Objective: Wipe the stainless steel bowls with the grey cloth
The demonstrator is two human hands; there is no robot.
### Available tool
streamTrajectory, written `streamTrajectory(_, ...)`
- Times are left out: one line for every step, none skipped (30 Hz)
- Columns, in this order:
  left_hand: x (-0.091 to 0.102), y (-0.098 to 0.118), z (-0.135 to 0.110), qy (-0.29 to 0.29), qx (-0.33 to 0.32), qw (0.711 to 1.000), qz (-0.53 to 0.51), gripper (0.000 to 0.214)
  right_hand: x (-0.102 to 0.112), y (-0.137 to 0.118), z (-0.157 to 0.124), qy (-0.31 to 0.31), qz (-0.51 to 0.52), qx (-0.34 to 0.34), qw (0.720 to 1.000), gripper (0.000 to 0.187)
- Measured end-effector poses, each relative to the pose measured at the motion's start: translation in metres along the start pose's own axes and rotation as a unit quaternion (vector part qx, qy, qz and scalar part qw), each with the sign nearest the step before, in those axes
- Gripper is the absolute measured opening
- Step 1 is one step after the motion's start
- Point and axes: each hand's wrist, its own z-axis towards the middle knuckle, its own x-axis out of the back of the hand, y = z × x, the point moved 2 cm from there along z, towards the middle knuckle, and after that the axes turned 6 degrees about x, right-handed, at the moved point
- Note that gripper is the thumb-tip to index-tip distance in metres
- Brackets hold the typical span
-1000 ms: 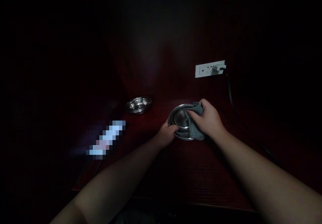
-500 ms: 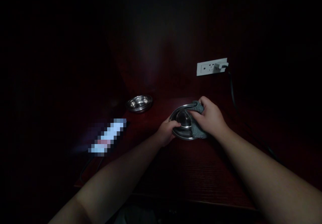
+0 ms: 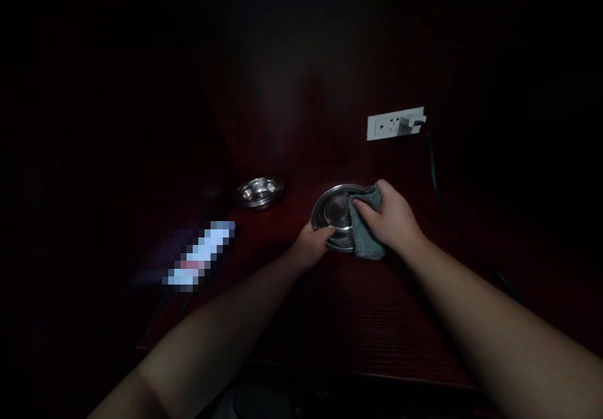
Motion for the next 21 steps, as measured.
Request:
streamTrajectory(0.0, 0.001, -0.001, 0.003, 0.0, 1.0, 0.004, 0.033, 0.002, -0.001, 0.0, -0.006, -0.015, 0.011, 1.0, 0.031)
streamTrajectory(0.0, 0.001, -0.002, 0.005, -0.003, 1.0, 0.01, 0.035, 0.003, -0.001, 0.0, -0.012, -0.024, 0.02, 0.999, 0.031)
streamTrajectory(0.0, 0.002, -0.003, 0.008, -0.006, 1.0, 0.017, 0.037, 0.004, -0.002, 0.0, -0.016, -0.033, 0.028, 0.999, 0.031)
streamTrajectory(0.0, 0.003, -0.004, 0.01, -0.009, 1.0, 0.022, 0.038, 0.005, -0.003, 0.0, -0.019, -0.04, 0.035, 0.998, 0.032)
streamTrajectory(-0.001, 0.004, -0.005, 0.01, -0.009, 1.0, 0.024, 0.039, 0.005, -0.003, 0.0, -0.02, -0.044, 0.04, 0.998, 0.032)
streamTrajectory(-0.002, 0.005, -0.006, 0.009, -0.011, 1.0, 0.022, 0.04, 0.005, -0.004, 0.001, -0.02, -0.045, 0.042, 0.998, 0.032)
streamTrajectory(-0.003, 0.006, -0.007, 0.006, -0.014, 1.0, 0.016, 0.04, 0.004, -0.003, 0.001, -0.017, -0.041, 0.039, 0.998, 0.032)
streamTrajectory(-0.003, 0.008, -0.008, 0.001, -0.02, 1.0, 0.002, 0.041, 0.003, -0.003, 0.001, -0.014, -0.031, 0.03, 0.999, 0.031)
streamTrajectory(-0.004, 0.01, -0.009, -0.005, -0.027, 1.0, -0.016, 0.043, 0.002, -0.001, 0.001, -0.011, -0.016, 0.016, 1.0, 0.03)
streamTrajectory(-0.005, 0.012, -0.01, -0.012, -0.033, 0.999, -0.037, 0.046, 0.0, 0.001, 0.001, -0.007, 0.005, -0.002, 1.0, 0.029)
streamTrajectory(-0.005, 0.015, -0.01, -0.02, -0.039, 0.997, -0.057, 0.049, -0.002, 0.004, 0.001, -0.001, 0.029, -0.024, 0.999, 0.027)
streamTrajectory(-0.006, 0.017, -0.011, -0.027, -0.047, 0.996, -0.074, 0.054, -0.005, 0.006, 0.001, 0.003, 0.057, -0.045, 0.997, 0.026)
streamTrajectory(-0.006, 0.019, -0.011, -0.035, -0.057, 0.995, -0.08, 0.058, -0.007, 0.009, 0.001, 0.008, 0.087, -0.064, 0.994, 0.024)
streamTrajectory(-0.007, 0.021, -0.011, -0.042, -0.072, 0.994, -0.074, 0.061, -0.01, 0.011, 0.0, 0.013, 0.114, -0.078, 0.99, 0.023)
streamTrajectory(-0.007, 0.022, -0.012, -0.045, -0.091, 0.993, -0.059, 0.064, -0.011, 0.013, 0.0, 0.017, 0.134, -0.085, 0.987, 0.022)
streamTrajectory(-0.008, 0.023, -0.012, -0.042, -0.107, 0.993, -0.039, 0.065, -0.012, 0.014, 0.0, 0.02, 0.143, -0.085, 0.986, 0.022)
streamTrajectory(-0.008, 0.023, -0.012, -0.036, -0.116, 0.992, -0.019, 0.065, -0.013, 0.014, 0.0, 0.022, 0.139, -0.082, 0.987, 0.023)
streamTrajectory(-0.008, 0.022, -0.012, -0.027, -0.117, 0.993, -0.005, 0.065, -0.012, 0.013, -0.001, 0.023, 0.123, -0.075, 0.989, 0.024)
streamTrajectory(-0.008, 0.021, -0.012, -0.018, -0.113, 0.993, 0.004, 0.064, -0.011, 0.011, -0.001, 0.024, 0.102, -0.067, 0.992, 0.025)
streamTrajectory(-0.007, 0.021, -0.012, -0.012, -0.111, 0.994, 0.011, 0.063, -0.01, 0.009, -0.002, 0.023, 0.081, -0.059, 0.995, 0.025)
streamTrajectory(-0.007, 0.02, -0.012, -0.011, -0.114, 0.993, 0.017, 0.062, -0.009, 0.007, -0.002, 0.021, 0.064, -0.052, 0.996, 0.026)
